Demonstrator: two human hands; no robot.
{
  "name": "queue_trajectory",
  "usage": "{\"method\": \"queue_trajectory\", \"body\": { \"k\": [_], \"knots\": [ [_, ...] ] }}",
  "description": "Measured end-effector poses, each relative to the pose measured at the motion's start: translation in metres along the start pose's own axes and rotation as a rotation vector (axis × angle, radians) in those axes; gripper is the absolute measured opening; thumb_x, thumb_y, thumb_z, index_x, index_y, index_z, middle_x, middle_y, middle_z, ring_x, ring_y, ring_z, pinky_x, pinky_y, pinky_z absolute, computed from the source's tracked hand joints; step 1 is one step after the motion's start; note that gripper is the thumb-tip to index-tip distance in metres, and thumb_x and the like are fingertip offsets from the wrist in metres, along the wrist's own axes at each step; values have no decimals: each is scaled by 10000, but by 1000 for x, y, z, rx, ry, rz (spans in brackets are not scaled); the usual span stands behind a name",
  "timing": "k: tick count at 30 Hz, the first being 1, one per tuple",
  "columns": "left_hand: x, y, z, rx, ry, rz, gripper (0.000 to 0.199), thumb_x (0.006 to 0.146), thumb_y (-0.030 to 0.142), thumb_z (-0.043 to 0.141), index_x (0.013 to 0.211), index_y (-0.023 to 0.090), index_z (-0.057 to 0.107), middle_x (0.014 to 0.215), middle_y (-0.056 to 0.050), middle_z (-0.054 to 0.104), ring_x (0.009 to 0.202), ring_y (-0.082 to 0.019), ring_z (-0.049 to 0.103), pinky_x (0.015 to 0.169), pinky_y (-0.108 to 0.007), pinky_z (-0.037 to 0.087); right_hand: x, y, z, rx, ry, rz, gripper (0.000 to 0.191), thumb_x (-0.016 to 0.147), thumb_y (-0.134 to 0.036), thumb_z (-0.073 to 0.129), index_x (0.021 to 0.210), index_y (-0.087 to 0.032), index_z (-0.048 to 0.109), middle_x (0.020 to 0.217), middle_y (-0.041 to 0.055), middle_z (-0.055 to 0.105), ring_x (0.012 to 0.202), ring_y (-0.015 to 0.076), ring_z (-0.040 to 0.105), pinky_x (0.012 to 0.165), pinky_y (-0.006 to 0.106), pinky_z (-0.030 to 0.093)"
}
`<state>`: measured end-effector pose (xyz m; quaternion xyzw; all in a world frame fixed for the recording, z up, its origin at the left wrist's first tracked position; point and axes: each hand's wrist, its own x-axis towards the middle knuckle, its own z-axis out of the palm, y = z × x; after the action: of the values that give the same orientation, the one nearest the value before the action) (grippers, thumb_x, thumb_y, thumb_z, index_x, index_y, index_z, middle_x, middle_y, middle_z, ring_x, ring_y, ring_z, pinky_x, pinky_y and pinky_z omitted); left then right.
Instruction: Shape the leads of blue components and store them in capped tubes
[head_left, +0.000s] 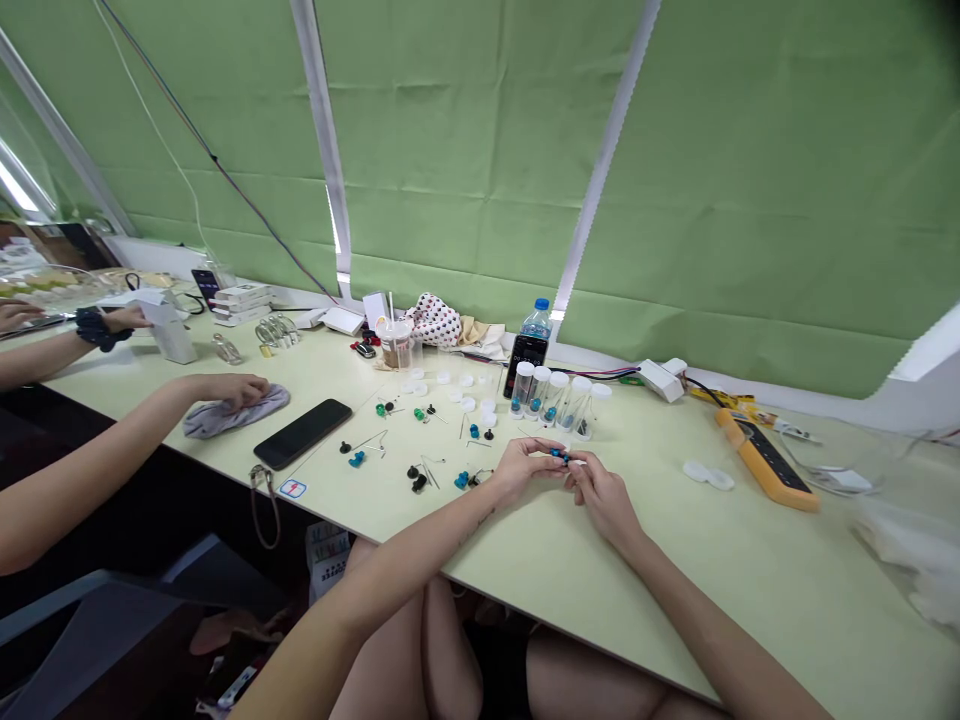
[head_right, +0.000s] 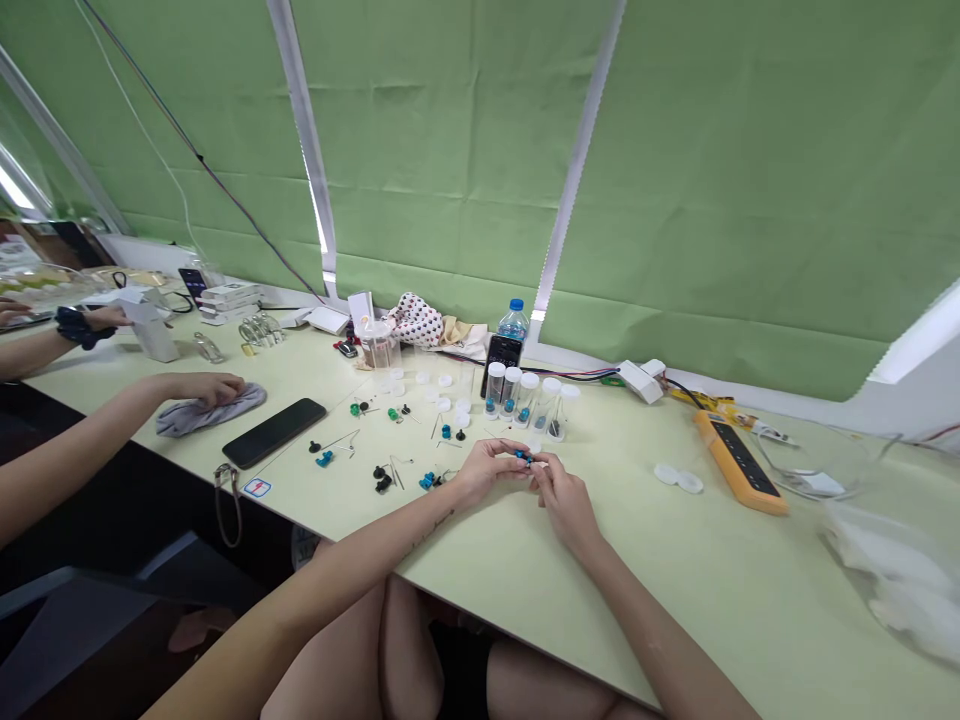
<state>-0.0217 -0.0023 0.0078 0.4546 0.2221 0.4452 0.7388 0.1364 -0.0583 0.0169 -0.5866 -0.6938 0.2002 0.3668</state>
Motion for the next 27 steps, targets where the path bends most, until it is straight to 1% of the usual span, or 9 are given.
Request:
{"method": "queue_trajectory", "body": {
  "k": [3,6,11,12,13,15,18,23,27],
  "knots": [
    [0,0,0,5,3,-2,422,597,227,775,960,65,633,892,-132,663,747,-177,650,855,-418,483,0,0,1,-1,-1,2,429,882,-563,302,1042,-217,499,657,2,639,499,159,577,598,286,460],
    [-1,1,0,17,-8,-7,434,594,231,776,966,59,632,887,-135,662,748,-185,649,858,-427,479,0,1,0,-7,-6,-3,427,887,-563,278,1007,-219,502,645,1,632,500,162,576,602,288,461],
    [-2,1,1,29,-29,-27,444,590,246,779,968,63,636,846,-119,665,722,-177,647,838,-421,487,1,2,-1,-47,-33,-36,457,911,-538,214,806,-222,527,602,3,605,528,163,582,642,288,460],
    [-2,1,1,24,-25,-28,444,585,247,782,963,64,638,844,-117,665,720,-176,647,836,-419,487,1,2,-1,-46,-30,-40,461,912,-537,213,797,-222,528,607,5,607,527,161,581,641,287,461],
    [-2,1,1,17,-19,-29,445,580,249,785,957,63,639,845,-118,665,719,-175,648,836,-417,488,1,3,-1,-40,-24,-38,460,912,-539,214,820,-221,535,618,7,613,522,159,579,635,287,463],
    [-2,2,2,2,-5,-31,449,567,248,793,947,63,642,856,-121,665,720,-173,648,838,-412,488,0,3,-1,-18,-3,-26,457,907,-547,224,927,-219,541,646,10,630,510,158,579,616,285,468],
    [-1,3,3,-15,9,-31,456,553,242,800,941,64,642,888,-127,663,725,-168,647,836,-404,490,0,3,0,15,21,-8,450,900,-558,251,1039,-219,513,670,7,645,504,154,585,598,278,471],
    [-1,2,3,-11,23,-23,463,542,252,805,932,66,641,887,-123,662,693,-157,644,821,-402,495,0,1,-1,32,25,-6,453,899,-566,236,978,-219,516,671,13,644,509,154,584,579,273,467],
    [-1,1,2,-2,9,-22,456,545,248,804,930,66,640,865,-111,660,698,-162,645,821,-409,494,0,1,-1,37,9,-21,448,898,-570,234,918,-221,515,663,11,640,505,154,577,588,277,466]
  ]
}}
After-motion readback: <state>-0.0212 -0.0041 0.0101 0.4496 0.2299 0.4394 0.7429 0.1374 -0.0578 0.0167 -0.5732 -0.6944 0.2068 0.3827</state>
